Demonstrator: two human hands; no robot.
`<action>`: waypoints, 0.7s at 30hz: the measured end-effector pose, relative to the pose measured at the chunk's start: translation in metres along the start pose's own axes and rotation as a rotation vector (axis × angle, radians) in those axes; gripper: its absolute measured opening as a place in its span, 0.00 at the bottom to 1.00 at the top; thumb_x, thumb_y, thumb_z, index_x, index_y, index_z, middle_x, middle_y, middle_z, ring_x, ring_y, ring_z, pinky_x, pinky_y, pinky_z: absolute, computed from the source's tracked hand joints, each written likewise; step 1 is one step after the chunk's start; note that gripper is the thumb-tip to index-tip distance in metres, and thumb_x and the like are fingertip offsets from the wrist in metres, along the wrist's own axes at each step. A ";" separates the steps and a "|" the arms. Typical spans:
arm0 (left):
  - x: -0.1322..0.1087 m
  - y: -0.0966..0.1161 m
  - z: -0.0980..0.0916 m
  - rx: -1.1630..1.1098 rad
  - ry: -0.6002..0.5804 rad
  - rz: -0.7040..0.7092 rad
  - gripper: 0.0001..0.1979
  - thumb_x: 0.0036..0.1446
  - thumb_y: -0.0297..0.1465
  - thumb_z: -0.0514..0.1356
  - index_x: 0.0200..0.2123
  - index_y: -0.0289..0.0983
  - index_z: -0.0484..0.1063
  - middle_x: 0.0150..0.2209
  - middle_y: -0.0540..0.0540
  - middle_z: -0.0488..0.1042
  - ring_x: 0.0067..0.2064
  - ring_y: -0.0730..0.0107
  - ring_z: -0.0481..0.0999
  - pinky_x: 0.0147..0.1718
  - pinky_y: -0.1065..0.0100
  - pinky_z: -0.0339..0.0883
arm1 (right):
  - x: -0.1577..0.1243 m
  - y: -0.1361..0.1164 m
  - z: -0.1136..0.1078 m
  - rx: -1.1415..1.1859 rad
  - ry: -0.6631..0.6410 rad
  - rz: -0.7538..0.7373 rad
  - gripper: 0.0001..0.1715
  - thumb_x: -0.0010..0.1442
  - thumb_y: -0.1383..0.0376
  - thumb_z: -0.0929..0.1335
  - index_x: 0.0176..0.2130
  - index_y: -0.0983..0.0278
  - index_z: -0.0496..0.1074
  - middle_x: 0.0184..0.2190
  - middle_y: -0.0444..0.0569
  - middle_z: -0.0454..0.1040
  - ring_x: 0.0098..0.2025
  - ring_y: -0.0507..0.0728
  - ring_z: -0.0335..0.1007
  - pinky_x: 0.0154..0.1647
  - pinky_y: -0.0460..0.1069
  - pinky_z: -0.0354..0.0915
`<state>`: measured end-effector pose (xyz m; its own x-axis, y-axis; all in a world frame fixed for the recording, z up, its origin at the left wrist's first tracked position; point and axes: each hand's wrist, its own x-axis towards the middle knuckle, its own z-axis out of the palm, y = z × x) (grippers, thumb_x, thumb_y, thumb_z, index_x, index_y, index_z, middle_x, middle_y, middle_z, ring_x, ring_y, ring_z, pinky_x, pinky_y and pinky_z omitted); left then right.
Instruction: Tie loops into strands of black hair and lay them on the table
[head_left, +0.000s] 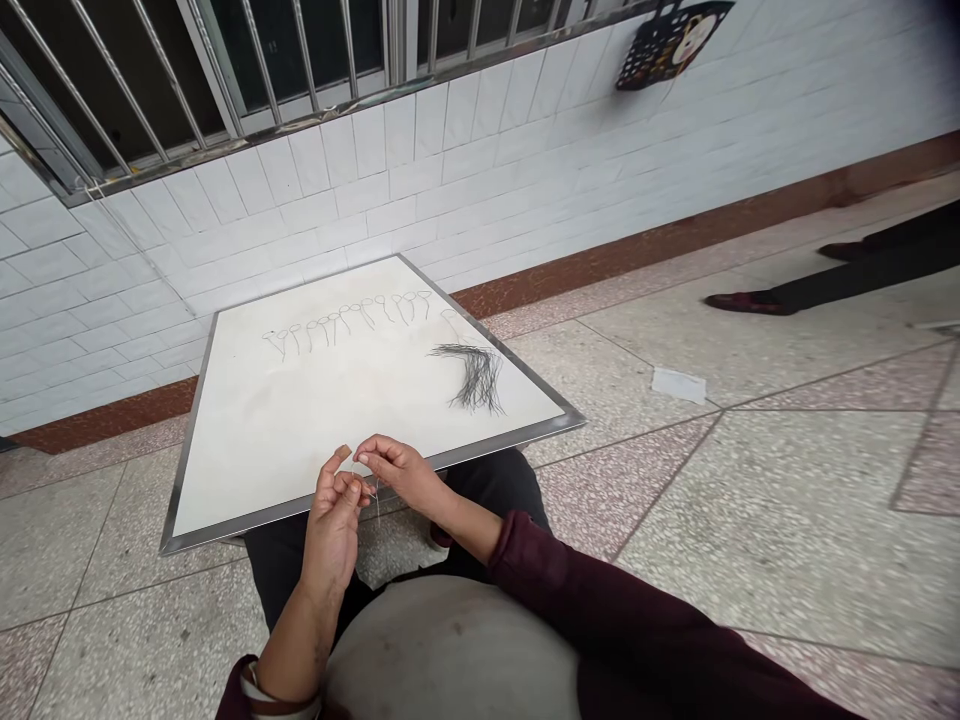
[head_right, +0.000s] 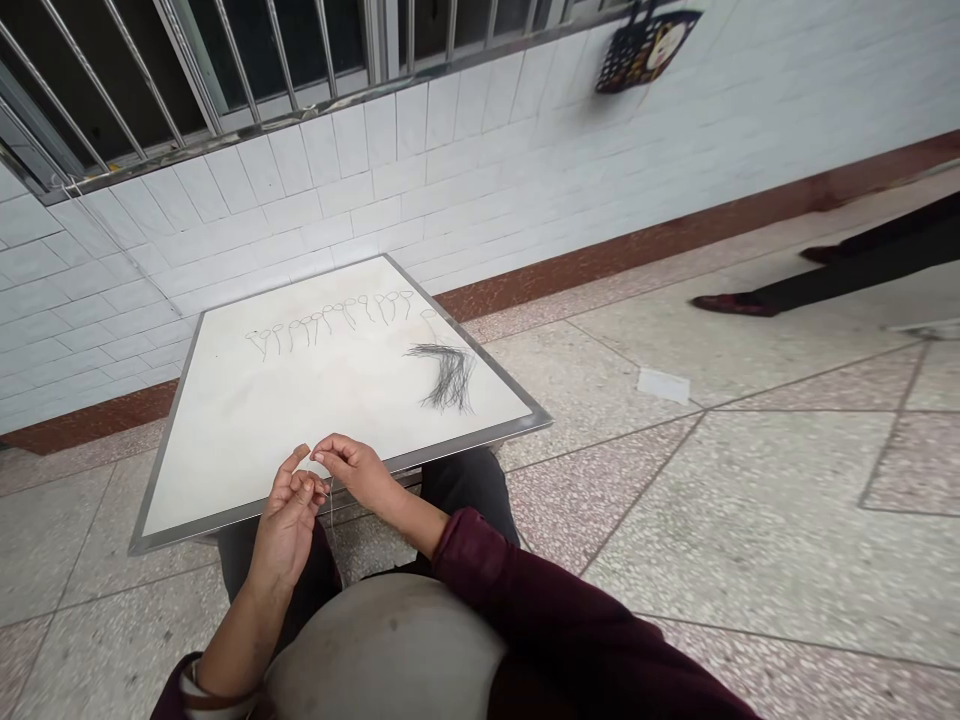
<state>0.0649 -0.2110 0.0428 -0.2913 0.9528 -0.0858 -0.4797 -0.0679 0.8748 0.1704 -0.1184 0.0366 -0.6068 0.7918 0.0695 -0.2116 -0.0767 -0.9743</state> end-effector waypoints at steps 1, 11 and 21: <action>0.000 0.000 0.001 -0.006 -0.003 -0.005 0.25 0.55 0.34 0.64 0.56 0.43 0.66 0.31 0.52 0.68 0.36 0.73 0.69 0.38 0.71 0.60 | 0.000 0.000 0.000 0.002 0.002 -0.001 0.17 0.56 0.51 0.69 0.34 0.62 0.71 0.25 0.40 0.66 0.24 0.48 0.58 0.25 0.45 0.55; 0.001 -0.004 0.004 0.109 0.082 0.080 0.27 0.54 0.35 0.65 0.57 0.42 0.65 0.32 0.50 0.72 0.35 0.71 0.72 0.38 0.69 0.62 | -0.002 0.007 0.007 0.248 0.065 0.214 0.21 0.51 0.50 0.73 0.31 0.65 0.69 0.21 0.38 0.63 0.22 0.47 0.56 0.25 0.44 0.54; 0.004 -0.006 0.002 0.148 0.092 0.079 0.27 0.54 0.36 0.65 0.57 0.43 0.65 0.33 0.49 0.72 0.37 0.69 0.72 0.36 0.69 0.63 | 0.000 0.005 0.004 0.249 0.067 0.205 0.17 0.50 0.53 0.74 0.34 0.64 0.74 0.25 0.40 0.65 0.25 0.48 0.57 0.29 0.46 0.57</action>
<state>0.0682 -0.2061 0.0380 -0.4009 0.9147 -0.0508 -0.3273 -0.0912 0.9405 0.1666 -0.1208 0.0326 -0.6058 0.7822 -0.1453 -0.2762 -0.3780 -0.8837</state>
